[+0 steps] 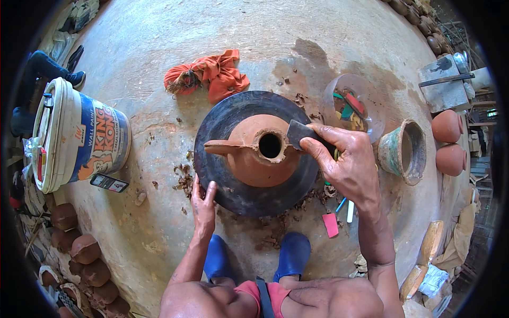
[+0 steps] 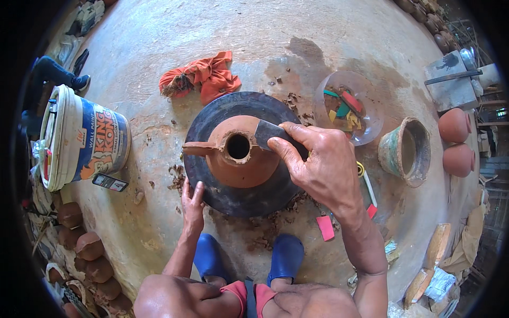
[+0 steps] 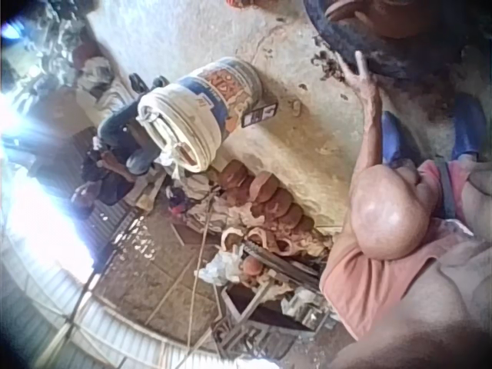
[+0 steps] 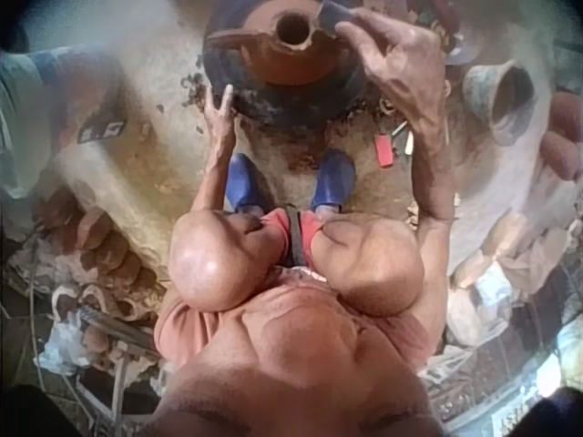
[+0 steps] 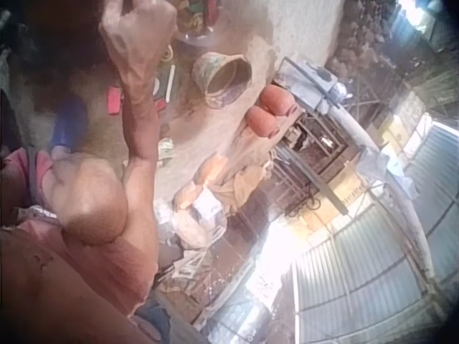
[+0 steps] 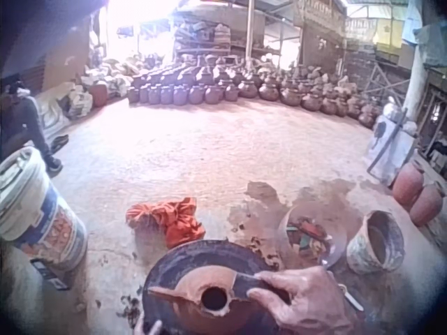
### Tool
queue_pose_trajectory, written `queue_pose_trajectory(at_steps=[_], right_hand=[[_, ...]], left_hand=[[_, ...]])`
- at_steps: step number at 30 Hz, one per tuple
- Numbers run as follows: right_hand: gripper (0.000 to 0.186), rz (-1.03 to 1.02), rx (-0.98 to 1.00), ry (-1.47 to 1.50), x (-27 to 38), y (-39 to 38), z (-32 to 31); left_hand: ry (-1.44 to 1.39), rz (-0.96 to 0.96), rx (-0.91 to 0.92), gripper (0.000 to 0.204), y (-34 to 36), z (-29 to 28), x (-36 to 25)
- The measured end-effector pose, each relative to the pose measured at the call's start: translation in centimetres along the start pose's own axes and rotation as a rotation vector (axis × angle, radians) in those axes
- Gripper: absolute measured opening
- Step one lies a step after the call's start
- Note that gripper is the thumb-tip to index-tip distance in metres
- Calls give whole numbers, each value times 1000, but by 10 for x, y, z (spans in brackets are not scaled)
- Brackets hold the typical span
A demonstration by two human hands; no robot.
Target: The person refines a clay vessel on a manual turntable, using various scrapers and a blue tool to smooth the exterior and trim the rim while by hand.
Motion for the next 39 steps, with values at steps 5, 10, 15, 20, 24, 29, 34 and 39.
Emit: queue_pose_trajectory(at_steps=[5,10,15,20,24,29,34,39], right_hand=[[35,-13,-70,-29,3,-6,1],[35,-30,-108,-30,1,-5,5],[34,-15,-79,-5,5,-3,4],[31,-2,-74,29,4,-4,2],[30,-30,-81,34,6,-4,6],[27,5,-56,21,10,-5,2],[28,14,-59,8,9,-6,2],[32,33,-57,7,8,-4,4]], left_hand=[[10,-16,-3,57,-2,-3,16],[-53,-167,105,51,-27,4,28],[-124,-286,149,53,-29,8,24],[-125,-202,21,39,2,-4,24],[-104,-217,84,38,-3,-8,38],[-187,-268,141,42,-23,3,41],[-226,-344,249,55,-50,15,44],[-80,-558,446,63,-56,19,53]])
Point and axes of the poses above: each hand's wrist, its own y-axis towards the middle knuckle, its own z-axis out of the palm, x = y × z, the point moved 4 cm from there along y, towards the middle knuckle, and after that the axes turned 1 degree about -z, right-handed, at the moved point
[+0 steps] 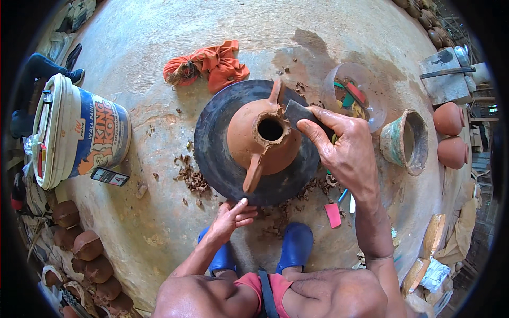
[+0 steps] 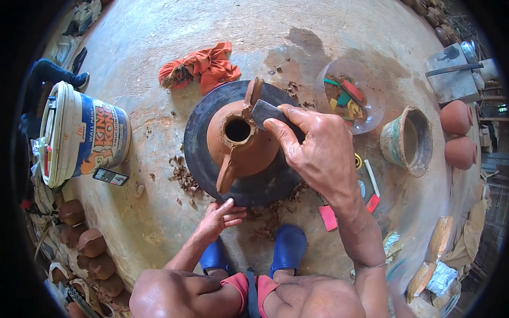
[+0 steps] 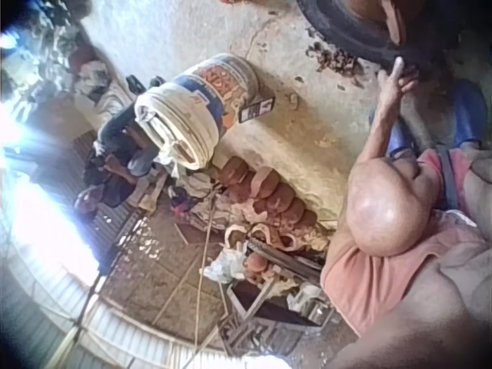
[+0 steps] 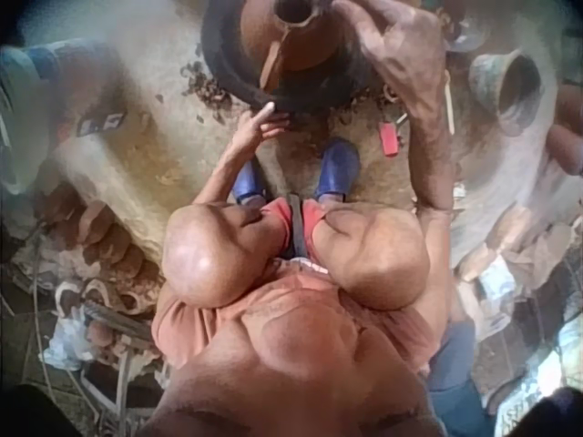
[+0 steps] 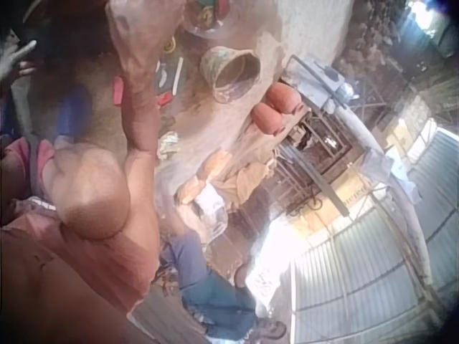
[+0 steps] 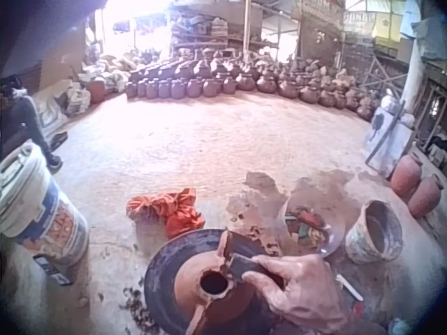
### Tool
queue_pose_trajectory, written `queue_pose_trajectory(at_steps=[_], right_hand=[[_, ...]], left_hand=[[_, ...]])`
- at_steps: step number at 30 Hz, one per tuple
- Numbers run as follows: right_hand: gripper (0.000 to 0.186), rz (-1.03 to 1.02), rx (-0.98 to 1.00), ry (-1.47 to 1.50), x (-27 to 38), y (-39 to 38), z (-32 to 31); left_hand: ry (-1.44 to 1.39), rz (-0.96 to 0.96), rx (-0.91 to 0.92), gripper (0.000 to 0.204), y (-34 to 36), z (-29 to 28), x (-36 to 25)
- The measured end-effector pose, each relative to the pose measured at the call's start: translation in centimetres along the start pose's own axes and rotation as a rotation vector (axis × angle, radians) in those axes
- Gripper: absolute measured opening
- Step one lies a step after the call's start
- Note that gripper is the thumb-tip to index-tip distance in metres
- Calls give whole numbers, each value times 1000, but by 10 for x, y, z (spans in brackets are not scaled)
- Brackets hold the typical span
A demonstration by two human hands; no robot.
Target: The person refines a clay vessel on a manual turntable, using various scrapers and a blue tool to smooth the exterior and trim the rim while by hand.
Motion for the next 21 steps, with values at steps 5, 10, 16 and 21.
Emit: queue_pose_trajectory(at_steps=[5,10,16,21], right_hand=[[37,-21,2,-18,4,0,2],[37,-20,-7,-19,7,-6,4],[38,10,-6,-51,8,-11,3],[37,4,-15,-71,8,-12,3]], left_hand=[[-55,252,-262,55,12,-36,-48],[39,270,-350,51,21,-49,-42],[-84,91,-82,61,3,-9,-2],[-63,104,-139,62,2,-12,-18]])
Point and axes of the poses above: each hand's wrist, its own y-axis towards the middle knuckle, its own z-axis out of the palm, x = y × z, the point moved 4 cm from there along y, towards the middle knuckle, and after that the axes turned 1 degree about -z, right-handed, at the moved point
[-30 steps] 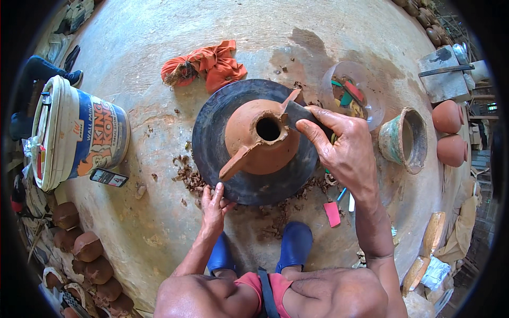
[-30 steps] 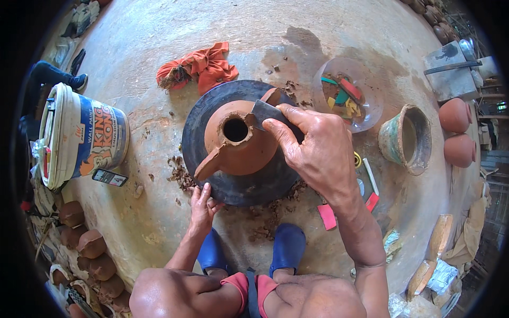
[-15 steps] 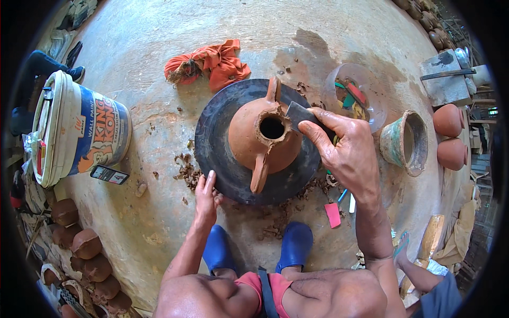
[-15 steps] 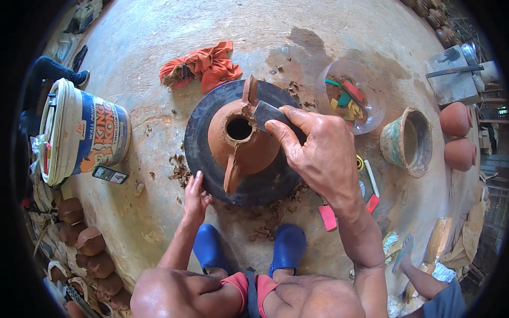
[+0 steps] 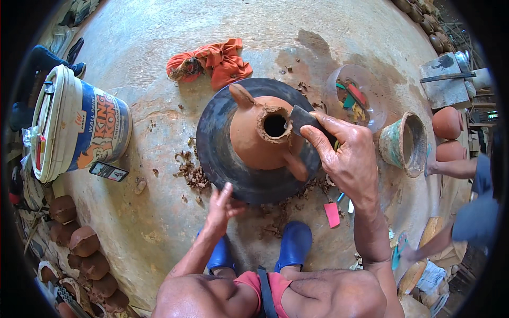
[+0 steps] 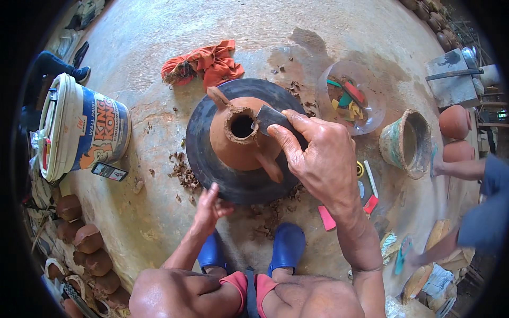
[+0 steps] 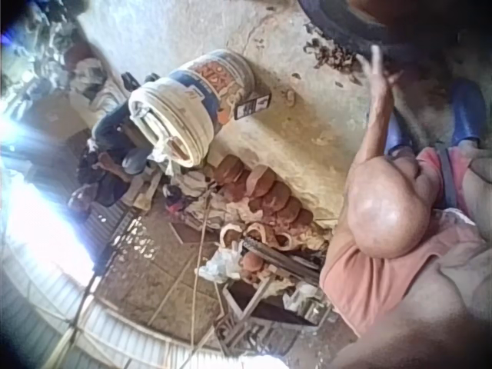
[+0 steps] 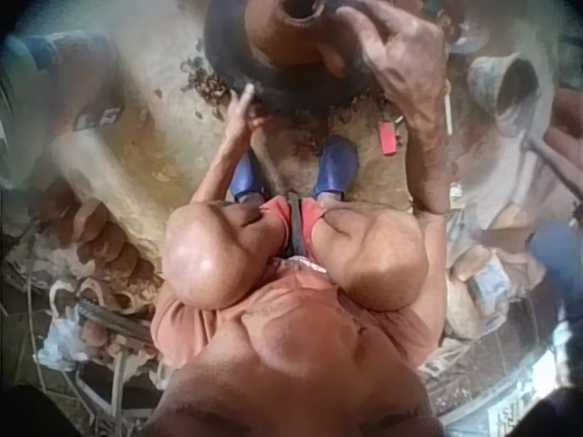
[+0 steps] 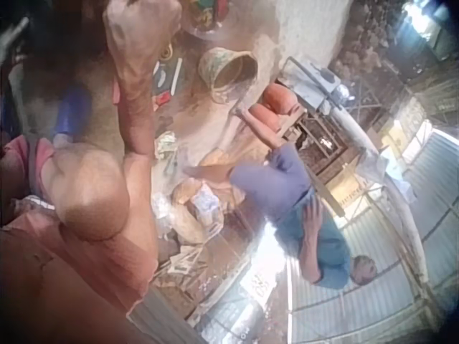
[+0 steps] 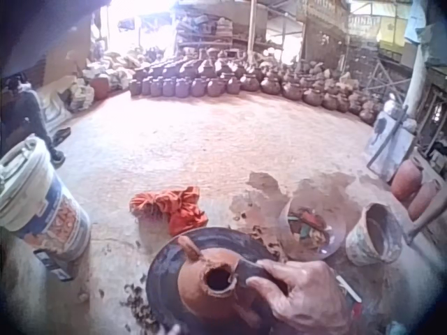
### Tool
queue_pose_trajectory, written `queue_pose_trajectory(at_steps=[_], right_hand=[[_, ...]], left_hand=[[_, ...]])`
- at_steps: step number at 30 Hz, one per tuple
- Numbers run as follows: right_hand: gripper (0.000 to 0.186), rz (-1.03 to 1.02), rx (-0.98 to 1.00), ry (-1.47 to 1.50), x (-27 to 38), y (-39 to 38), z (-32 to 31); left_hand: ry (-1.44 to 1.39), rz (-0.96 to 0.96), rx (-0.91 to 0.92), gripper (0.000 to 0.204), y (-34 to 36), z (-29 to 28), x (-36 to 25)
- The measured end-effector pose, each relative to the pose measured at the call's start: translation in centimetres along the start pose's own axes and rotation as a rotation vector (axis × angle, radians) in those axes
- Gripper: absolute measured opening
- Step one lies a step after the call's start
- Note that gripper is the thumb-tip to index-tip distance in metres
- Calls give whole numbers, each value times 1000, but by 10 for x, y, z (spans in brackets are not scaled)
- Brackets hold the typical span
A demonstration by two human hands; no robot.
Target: The person refines a clay vessel on a manual turntable, using various scrapers and a blue tool to smooth the exterior and trim the rim while by hand.
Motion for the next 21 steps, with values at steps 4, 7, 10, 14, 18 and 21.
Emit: queue_pose_trajectory(at_steps=[4,7,10,14,18,21], right_hand=[[35,-11,-8,11,4,-2,2],[35,0,-18,16,1,-4,0],[37,20,-21,30,0,-4,1],[40,12,-28,-20,-1,-3,-1],[40,-52,-72,-35,-2,-1,1],[40,-48,-68,-30,-1,-1,0]], left_hand=[[14,226,-111,50,29,-40,-24],[-9,196,-148,49,18,-15,-10],[24,76,-33,53,3,-8,10],[43,-13,34,59,0,0,15],[-55,238,-162,61,15,-15,-32],[-23,295,-205,48,33,-35,-41]])
Point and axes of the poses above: each hand's wrist, its own y-axis towards the middle knuckle, its own z-axis out of the palm, x = y × z, the point moved 4 cm from there along y, towards the middle knuckle, and after that the axes turned 1 degree about -z, right-handed, at the moved point
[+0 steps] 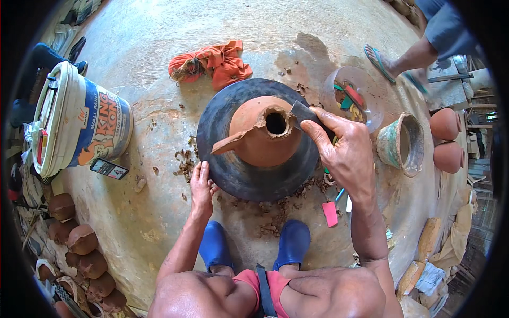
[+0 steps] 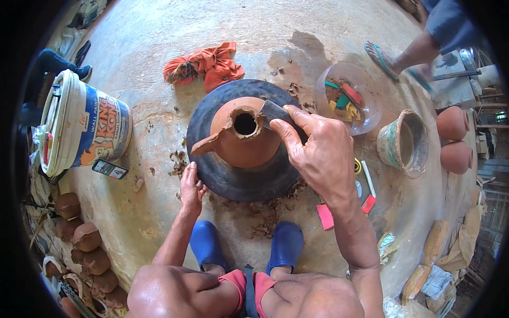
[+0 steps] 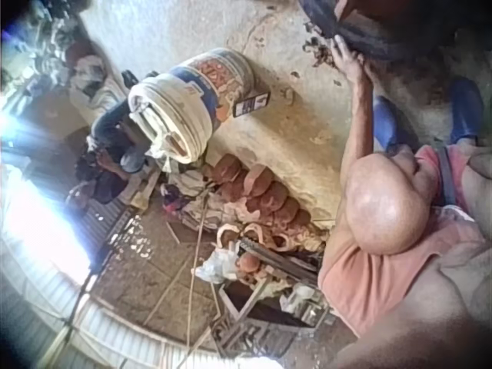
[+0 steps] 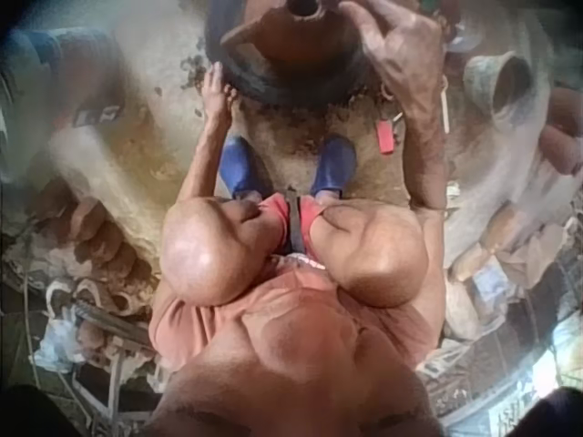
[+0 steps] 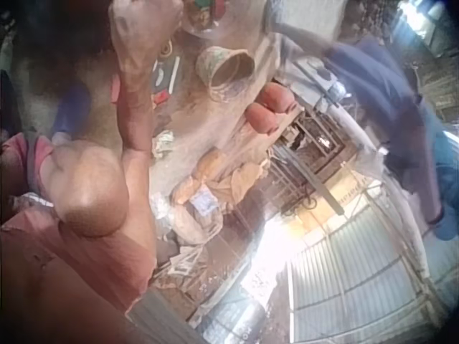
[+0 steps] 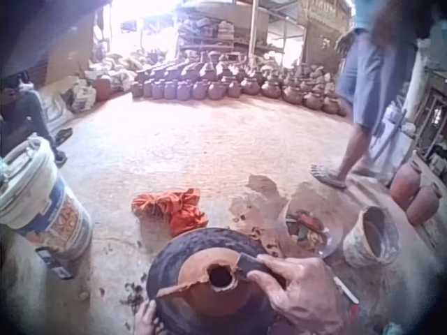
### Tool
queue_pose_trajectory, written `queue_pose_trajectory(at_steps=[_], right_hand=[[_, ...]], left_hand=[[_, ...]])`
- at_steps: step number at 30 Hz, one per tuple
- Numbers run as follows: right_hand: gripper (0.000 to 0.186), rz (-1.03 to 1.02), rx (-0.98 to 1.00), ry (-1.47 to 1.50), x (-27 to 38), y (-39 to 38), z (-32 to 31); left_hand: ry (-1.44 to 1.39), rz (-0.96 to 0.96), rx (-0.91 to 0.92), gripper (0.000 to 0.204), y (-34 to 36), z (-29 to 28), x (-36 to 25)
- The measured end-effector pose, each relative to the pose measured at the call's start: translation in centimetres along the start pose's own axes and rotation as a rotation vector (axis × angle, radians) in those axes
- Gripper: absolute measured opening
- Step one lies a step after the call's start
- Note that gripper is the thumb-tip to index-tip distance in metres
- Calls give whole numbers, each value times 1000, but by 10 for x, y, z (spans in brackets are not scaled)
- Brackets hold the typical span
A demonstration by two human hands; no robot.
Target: The person refines a clay vessel on a manual turntable, using various scrapers and a blue tool to smooth the exterior and trim the rim while by hand.
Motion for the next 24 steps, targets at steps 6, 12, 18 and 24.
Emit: queue_pose_trajectory(at_steps=[6,12,18,24], right_hand=[[41,49,43,18,1,1,0],[43,14,27,-15,0,-4,0],[44,5,20,-5,3,-5,2],[44,34,20,-1,1,-8,3]], left_hand=[[-12,-35,47,42,-27,9,30],[42,-283,261,46,-67,30,47],[-5,-16,50,49,-27,8,11],[122,-316,351,64,-64,27,56]])
Point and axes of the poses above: each hand's wrist, its own y-axis towards the middle knuckle, its own z-axis out of the palm, x = y × z, the point moved 4 cm from there along y, towards the middle knuckle, and after that the axes turned 1 degree about -z, right-handed, at the moved point
